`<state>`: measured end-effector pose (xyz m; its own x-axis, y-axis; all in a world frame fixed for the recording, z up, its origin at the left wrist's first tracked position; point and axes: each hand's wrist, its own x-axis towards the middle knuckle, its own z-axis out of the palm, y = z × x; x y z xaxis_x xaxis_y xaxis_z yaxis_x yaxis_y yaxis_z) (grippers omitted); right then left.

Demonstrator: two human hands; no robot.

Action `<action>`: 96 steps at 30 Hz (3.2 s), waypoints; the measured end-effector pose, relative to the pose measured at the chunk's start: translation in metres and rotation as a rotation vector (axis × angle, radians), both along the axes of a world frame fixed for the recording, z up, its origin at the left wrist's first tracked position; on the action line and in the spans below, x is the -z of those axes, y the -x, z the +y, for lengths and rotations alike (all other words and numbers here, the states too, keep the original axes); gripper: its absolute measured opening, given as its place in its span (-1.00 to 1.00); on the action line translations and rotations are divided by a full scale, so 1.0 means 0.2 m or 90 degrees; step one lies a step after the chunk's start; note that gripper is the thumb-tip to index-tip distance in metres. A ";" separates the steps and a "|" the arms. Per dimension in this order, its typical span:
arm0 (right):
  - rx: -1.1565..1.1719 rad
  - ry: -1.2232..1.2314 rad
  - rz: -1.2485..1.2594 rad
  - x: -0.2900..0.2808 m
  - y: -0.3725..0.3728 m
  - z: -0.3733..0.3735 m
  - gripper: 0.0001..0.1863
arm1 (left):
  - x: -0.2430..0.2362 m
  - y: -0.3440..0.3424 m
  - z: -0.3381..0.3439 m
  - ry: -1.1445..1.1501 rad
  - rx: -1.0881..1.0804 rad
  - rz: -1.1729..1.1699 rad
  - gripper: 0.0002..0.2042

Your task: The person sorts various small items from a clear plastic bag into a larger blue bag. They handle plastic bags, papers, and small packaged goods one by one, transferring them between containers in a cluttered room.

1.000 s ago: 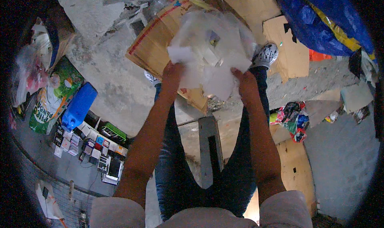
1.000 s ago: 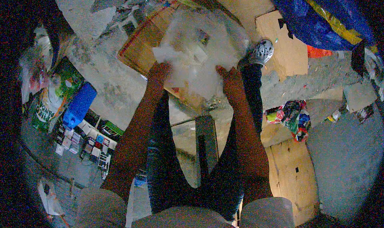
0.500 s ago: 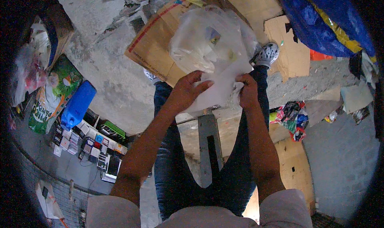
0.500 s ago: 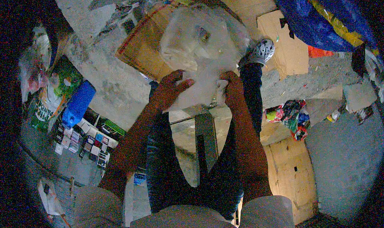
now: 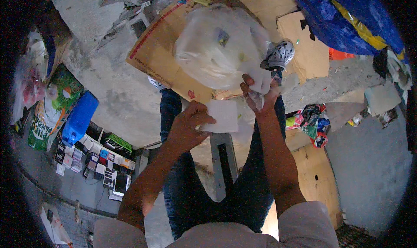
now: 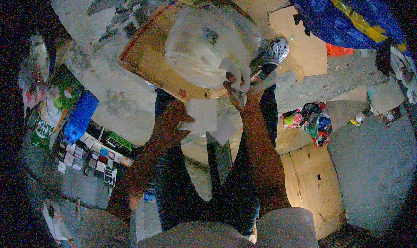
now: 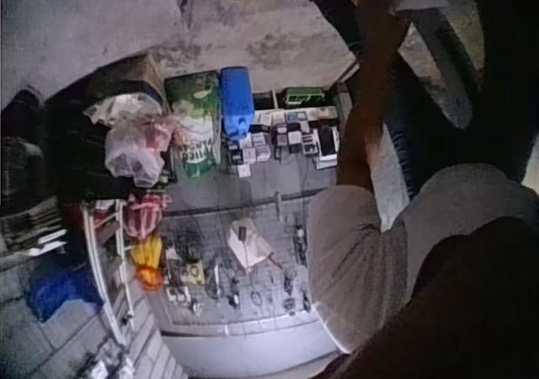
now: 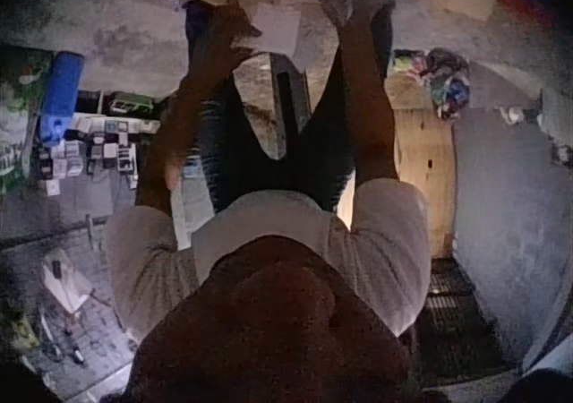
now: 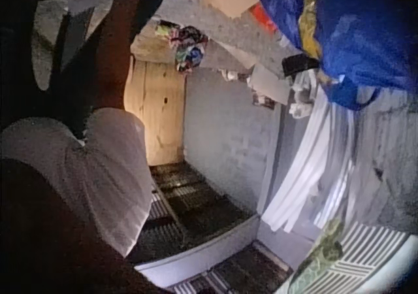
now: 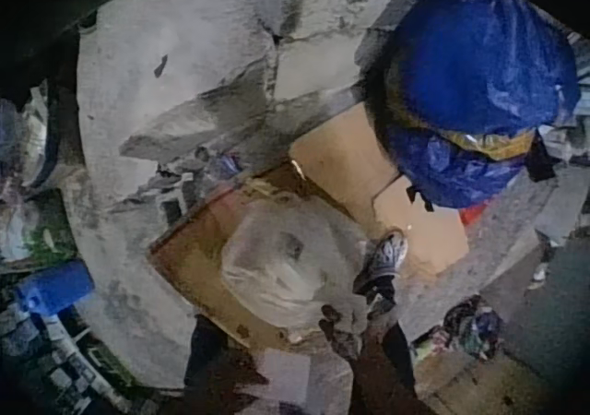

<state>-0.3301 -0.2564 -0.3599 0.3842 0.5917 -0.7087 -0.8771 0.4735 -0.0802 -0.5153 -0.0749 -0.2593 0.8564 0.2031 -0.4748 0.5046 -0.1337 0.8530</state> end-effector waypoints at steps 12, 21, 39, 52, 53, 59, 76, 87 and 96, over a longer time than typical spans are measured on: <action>-0.030 -0.079 0.119 -0.23 -0.13 0.08 -0.57 | 0.10 0.02 0.14 0.232 -0.314 -0.028 -0.89; -0.060 -0.040 0.027 -0.50 -0.29 0.11 -0.69 | 0.26 0.03 0.11 0.707 -0.539 0.013 -0.72; -0.086 0.478 -0.765 -1.56 -2.07 0.37 -0.69 | -0.41 -1.06 0.36 0.730 -0.356 -0.238 -0.65; -0.989 0.639 -1.213 -0.90 -2.54 0.19 -0.71 | -1.08 -2.09 0.50 0.188 -0.368 -0.212 -0.85; -1.028 0.588 -1.175 -0.89 -2.51 0.18 -0.70 | -1.08 -2.14 0.53 0.090 -0.300 -0.229 -0.85; -0.867 0.446 -1.221 -1.00 -2.57 -0.03 -0.63 | -1.16 -2.71 0.36 -0.414 -0.092 -0.384 -0.72; -0.272 0.693 -0.824 -0.92 -2.75 -0.29 -0.40 | -0.30 -3.09 0.23 -0.527 0.245 0.098 -0.47; -0.784 0.239 -0.728 -1.13 -1.36 0.28 -0.66 | -0.28 -1.61 0.35 -0.144 -0.260 -0.221 -0.72; -0.774 0.580 -0.707 0.92 0.01 0.30 -0.74 | 1.21 -0.61 0.27 -0.268 -0.102 0.243 -0.39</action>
